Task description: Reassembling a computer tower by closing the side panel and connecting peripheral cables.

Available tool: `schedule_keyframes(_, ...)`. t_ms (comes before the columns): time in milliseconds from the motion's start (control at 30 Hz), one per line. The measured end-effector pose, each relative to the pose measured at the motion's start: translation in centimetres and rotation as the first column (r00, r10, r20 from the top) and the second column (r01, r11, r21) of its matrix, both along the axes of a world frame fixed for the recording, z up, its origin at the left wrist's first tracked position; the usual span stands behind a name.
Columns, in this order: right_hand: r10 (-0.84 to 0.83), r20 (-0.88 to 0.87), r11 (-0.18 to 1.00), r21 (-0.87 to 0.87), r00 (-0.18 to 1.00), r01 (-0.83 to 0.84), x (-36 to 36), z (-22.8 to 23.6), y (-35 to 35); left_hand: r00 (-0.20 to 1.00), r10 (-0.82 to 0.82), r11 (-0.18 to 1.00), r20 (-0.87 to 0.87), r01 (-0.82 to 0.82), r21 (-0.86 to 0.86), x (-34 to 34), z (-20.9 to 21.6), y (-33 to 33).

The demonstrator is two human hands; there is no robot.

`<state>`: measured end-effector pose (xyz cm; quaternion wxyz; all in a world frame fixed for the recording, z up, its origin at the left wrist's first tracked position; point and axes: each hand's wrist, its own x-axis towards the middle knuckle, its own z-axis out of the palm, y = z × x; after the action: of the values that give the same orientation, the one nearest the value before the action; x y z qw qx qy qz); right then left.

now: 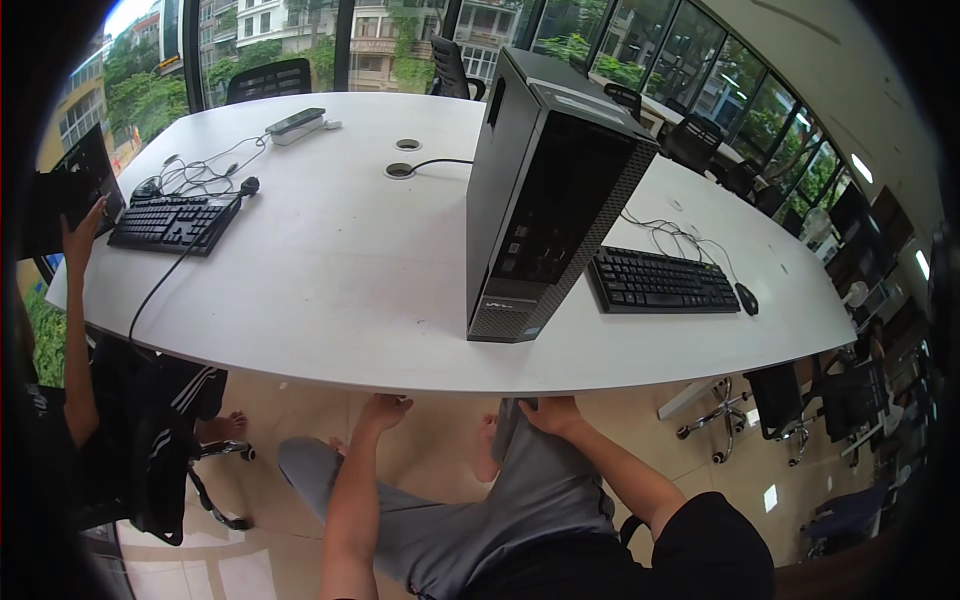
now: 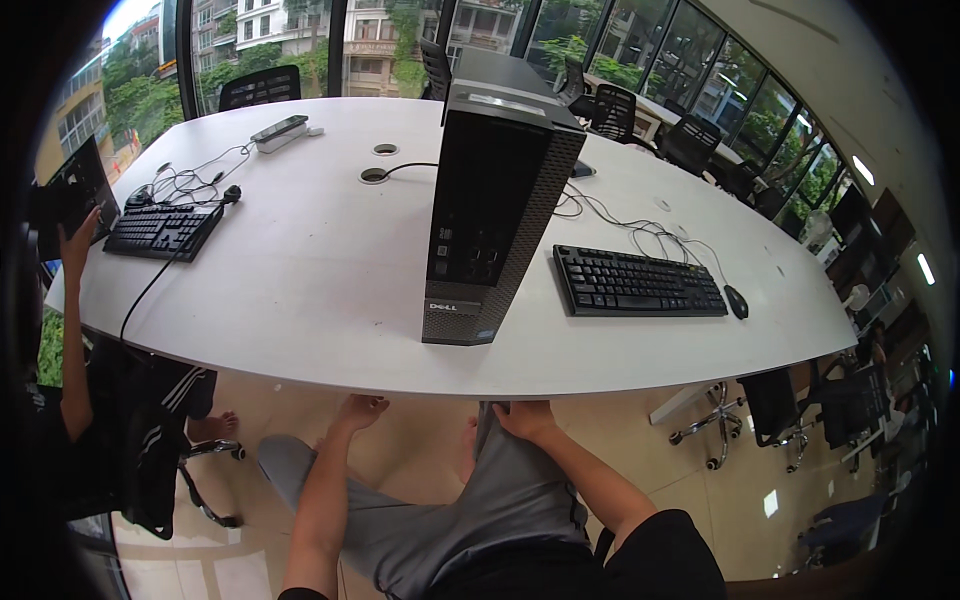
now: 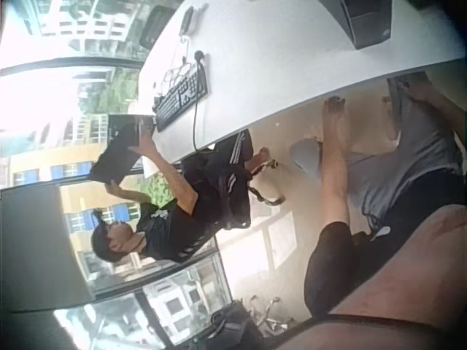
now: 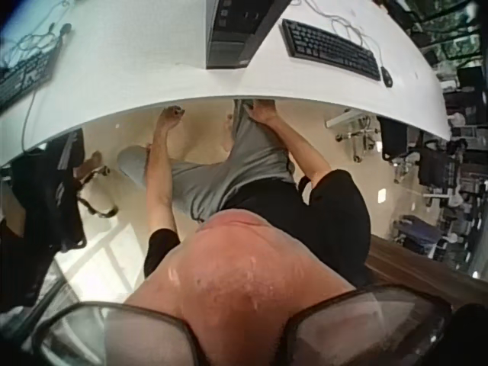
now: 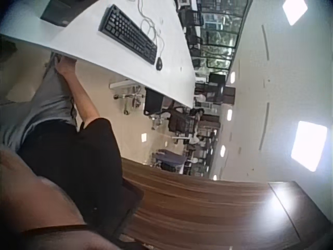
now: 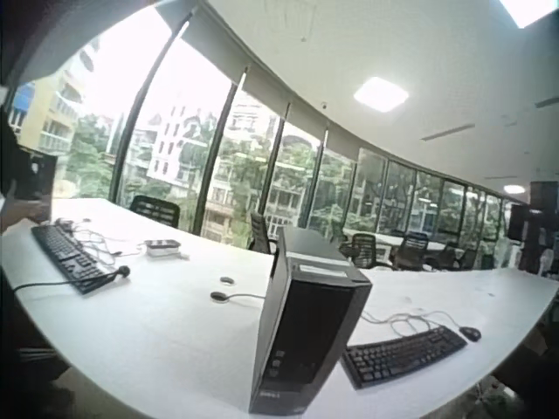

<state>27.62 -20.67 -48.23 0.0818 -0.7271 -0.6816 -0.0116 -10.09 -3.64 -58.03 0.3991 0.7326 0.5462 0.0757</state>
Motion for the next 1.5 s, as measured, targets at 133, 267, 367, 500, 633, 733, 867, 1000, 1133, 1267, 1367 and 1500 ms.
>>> schedule_keyframes(133, -0.024, -0.100, 0.993, -0.118, 0.995, 0.012, 1.0, 0.2, 2.1, 0.996, -0.028, 0.999, -0.080, 0.030, 0.020, 0.4, 0.7, -1.0)
schedule_keyframes(267, -0.042, -0.210, 0.989, -0.151, 0.977, 0.010, -0.6, 1.6, 2.8, 0.994, -0.019, 0.999, -0.108, 0.024, 0.043, -1.0, -0.8, -2.0)
schedule_keyframes(367, -0.064, -0.158, 0.995, -0.087, 0.985, 0.050, -0.8, 1.1, 2.5, 0.992, -0.032, 0.999, -0.119, 0.035, 0.028, -1.4, -0.9, -2.4)
schedule_keyframes(500, -0.071, -0.158, 0.996, -0.073, 0.985, 0.060, -0.5, 0.8, 2.2, 0.990, -0.047, 0.998, -0.136, 0.053, 0.036, -1.9, -1.1, -2.7)
schedule_keyframes(633, -0.046, -0.172, 0.999, -0.006, 0.984, 0.045, -0.1, 0.3, 2.2, 0.991, -0.036, 0.999, -0.130, 0.040, 0.024, -2.1, -1.2, -3.0)
schedule_keyframes(733, -0.046, -0.172, 0.998, 0.032, 0.984, 0.052, 0.2, -0.4, 2.1, 0.991, -0.032, 0.999, -0.133, 0.035, 0.013, -1.9, -1.1, -3.1)
schedule_keyframes(867, -0.056, -0.184, 0.996, 0.056, 0.981, 0.067, 0.7, -1.1, 2.0, 0.987, -0.052, 0.998, -0.151, 0.055, 0.011, -1.5, -1.2, -3.1)
schedule_keyframes(1000, -0.051, -0.180, 0.998, 0.018, 0.982, 0.055, -0.2, 0.4, 2.0, 0.985, -0.049, 0.999, -0.163, 0.050, 0.001, -2.1, -1.8, -3.0)
schedule_keyframes(1133, -0.033, -0.215, 0.999, 0.001, 0.976, 0.033, 0.2, 0.9, 1.9, 0.986, -0.063, 0.998, -0.152, 0.063, -0.004, -1.3, -1.6, -2.7)
schedule_keyframes(1267, -0.023, -0.202, 1.000, -0.021, 0.979, 0.019, 0.1, 1.5, 1.9, 0.989, -0.051, 0.999, -0.141, 0.051, -0.004, -1.0, -1.4, -2.8)
schedule_keyframes(1367, -0.029, -0.224, 1.000, -0.008, 0.974, 0.027, 0.0, 1.4, 1.9, 0.989, -0.047, 0.999, -0.142, 0.048, 0.001, -1.0, -1.7, -2.7)
schedule_keyframes(1500, -0.025, -0.203, 1.000, 0.010, 0.979, 0.027, 0.1, 1.1, 2.0, 0.989, -0.052, 0.999, -0.142, 0.053, 0.006, -0.9, -1.8, -2.6)
